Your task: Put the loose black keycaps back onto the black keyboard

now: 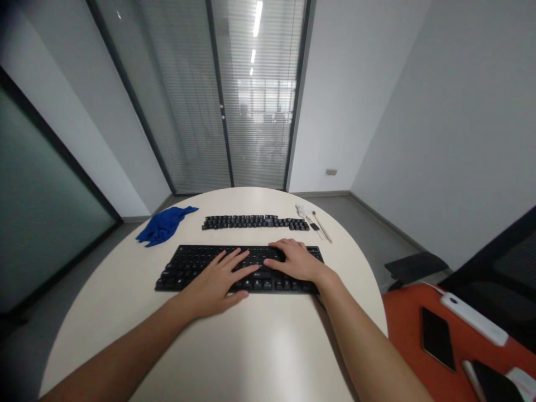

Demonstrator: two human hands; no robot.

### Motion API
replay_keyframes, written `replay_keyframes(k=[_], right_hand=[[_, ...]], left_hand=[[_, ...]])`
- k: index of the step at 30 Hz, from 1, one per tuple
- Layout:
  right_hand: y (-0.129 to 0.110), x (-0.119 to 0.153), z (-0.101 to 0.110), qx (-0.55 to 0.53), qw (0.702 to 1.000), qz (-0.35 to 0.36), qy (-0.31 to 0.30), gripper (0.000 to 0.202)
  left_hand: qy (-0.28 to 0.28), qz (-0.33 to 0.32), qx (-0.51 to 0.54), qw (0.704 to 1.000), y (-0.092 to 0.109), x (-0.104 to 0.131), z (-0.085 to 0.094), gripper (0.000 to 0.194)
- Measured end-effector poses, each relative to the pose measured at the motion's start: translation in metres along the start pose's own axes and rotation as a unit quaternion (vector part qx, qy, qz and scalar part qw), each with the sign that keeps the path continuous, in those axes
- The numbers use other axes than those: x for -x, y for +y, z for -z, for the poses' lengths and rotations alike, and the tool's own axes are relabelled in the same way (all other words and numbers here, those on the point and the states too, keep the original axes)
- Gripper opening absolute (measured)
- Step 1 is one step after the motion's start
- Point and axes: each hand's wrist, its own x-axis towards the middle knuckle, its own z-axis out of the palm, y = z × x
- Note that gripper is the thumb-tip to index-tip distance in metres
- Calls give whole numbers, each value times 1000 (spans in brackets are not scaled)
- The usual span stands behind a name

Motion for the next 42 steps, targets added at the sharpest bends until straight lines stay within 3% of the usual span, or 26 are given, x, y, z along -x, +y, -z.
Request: replay_keyframes(k=[19, 26, 31, 36, 39, 42], right_hand=[[1, -7, -3, -20, 999, -27, -14, 67], [2, -4, -2, -31, 999, 1, -16, 63], [7, -6, 11, -149, 987, -54, -27, 56], [25, 0, 36, -211, 973, -85, 26, 59], [31, 6, 50, -178, 980, -91, 4, 57], [29, 11, 58, -146, 986, -56, -65, 51]], left_hand=[[-1, 5, 13, 1000, 6, 0, 2, 57], [-6, 9, 13, 1000, 8, -1, 6, 56], [-2, 2, 11, 1000, 7, -1, 8, 56], [-9, 5, 16, 1000, 8, -3, 11, 57], [-16, 6, 18, 1000, 8, -3, 14, 56], [-8, 12, 21, 1000, 6, -2, 17, 56]])
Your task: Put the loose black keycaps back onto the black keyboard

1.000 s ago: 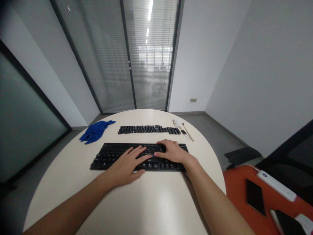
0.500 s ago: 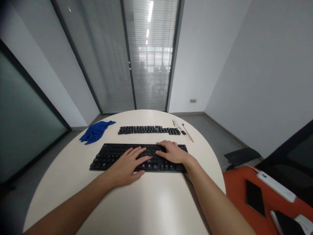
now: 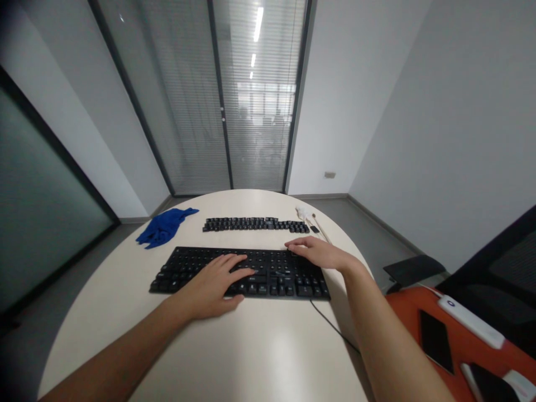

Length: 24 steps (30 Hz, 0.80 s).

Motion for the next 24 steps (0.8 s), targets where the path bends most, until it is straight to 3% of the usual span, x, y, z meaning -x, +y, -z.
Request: replay_keyframes(k=[4, 9, 14, 19, 22, 24], right_hand=[[-9, 3, -4, 28, 995, 54, -81, 47], [-21, -1, -18, 86, 986, 80, -116, 55], [-28, -10, -36, 94, 985, 116, -92, 57], [-27, -18, -49, 103, 983, 125, -87, 61], [-22, -24, -46, 93, 980, 157, -75, 52], [-13, -31, -37, 99, 978, 182, -20, 43]], left_hand=[[12, 25, -3, 1000, -2, 2, 4, 56], [24, 74, -30, 996, -1, 3, 8, 60], [70, 61, -41, 995, -4, 2, 0, 64], [43, 45, -30, 998, -9, 0, -13, 66], [29, 52, -23, 998, -12, -1, -17, 64], [25, 56, -24, 998, -12, -1, -17, 64]])
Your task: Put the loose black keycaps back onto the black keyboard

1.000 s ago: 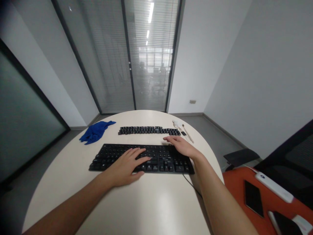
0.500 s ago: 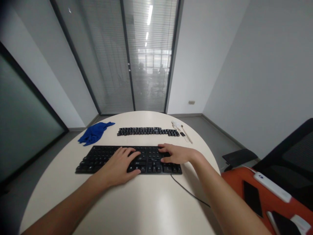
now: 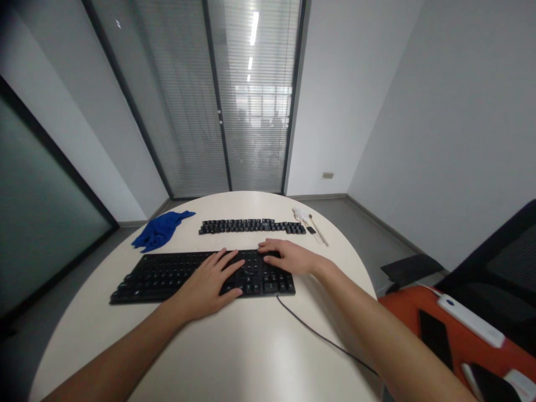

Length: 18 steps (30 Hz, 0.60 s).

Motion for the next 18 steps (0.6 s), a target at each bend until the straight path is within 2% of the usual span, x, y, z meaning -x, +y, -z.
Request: replay_keyframes(k=[3, 6, 10, 18], right_hand=[[27, -2, 11, 114, 983, -34, 143, 37], [54, 0, 13, 184, 958, -93, 200, 37], [72, 5, 3, 245, 929, -155, 230, 36], [73, 5, -11, 337, 893, -164, 249, 28]], left_hand=[[-7, 5, -5, 1000, 0, -1, 1, 66], [-10, 6, -7, 1000, 0, -1, 1, 66], [-4, 4, -9, 1000, 0, 0, 0, 66], [-11, 6, -10, 1000, 1, 0, 1, 66]])
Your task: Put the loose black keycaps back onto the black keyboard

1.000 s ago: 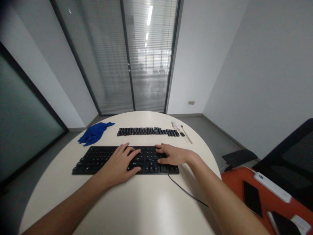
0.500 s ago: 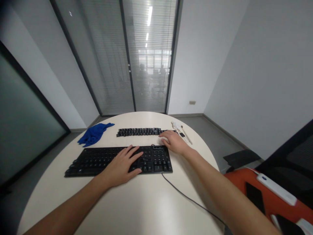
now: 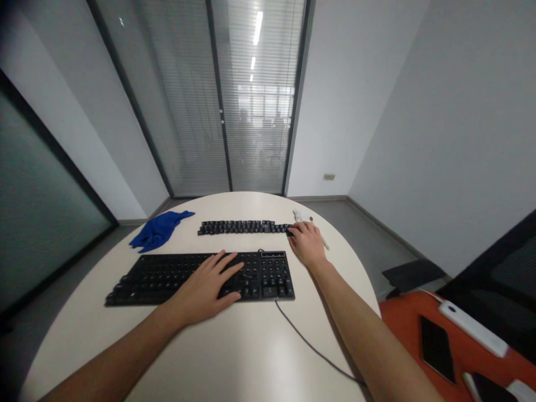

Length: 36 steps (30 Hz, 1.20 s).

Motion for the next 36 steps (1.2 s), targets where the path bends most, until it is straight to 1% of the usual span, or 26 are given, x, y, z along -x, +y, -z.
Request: replay_keyframes(k=[3, 8, 11, 16, 19, 23, 25, 28, 29, 32, 34, 36], right_hand=[[0, 0, -4, 30, 999, -6, 18, 22], [-1, 0, -3, 47, 998, 14, 32, 18], [-5, 3, 5, 37, 999, 5, 40, 18], [-14, 15, 23, -2, 999, -34, 39, 19], [-18, 21, 32, -31, 996, -80, 35, 19], [-29, 24, 46, -68, 982, -178, 11, 20], [-39, 24, 56, -87, 971, -223, -10, 22], [-60, 24, 76, -136, 957, -255, -31, 26], [-68, 24, 83, -158, 955, -249, -36, 26], [-87, 25, 99, -228, 951, -200, -60, 20], [-91, 25, 105, -246, 951, -158, -96, 17], [-88, 23, 108, -233, 956, -106, -145, 14]], left_hand=[[-7, 7, 0, 1000, 1, 0, 1, 66], [-7, 6, -3, 1000, 2, 0, 2, 66], [-6, 6, -1, 1000, 1, 0, 2, 66], [0, 4, 2, 1000, 1, 0, 1, 66], [2, 7, 4, 1000, 1, 0, 1, 66], [6, 10, 10, 1000, 3, 0, 1, 65], [4, 12, 11, 1000, 3, 0, 2, 66], [-1, 16, 8, 1000, 5, 0, 4, 66], [-2, 16, 7, 1000, 5, 0, 4, 66], [0, 16, 8, 1000, 5, 0, 4, 65], [3, 14, 10, 1000, 5, 0, 4, 65], [3, 14, 12, 1000, 5, 1, 4, 65]])
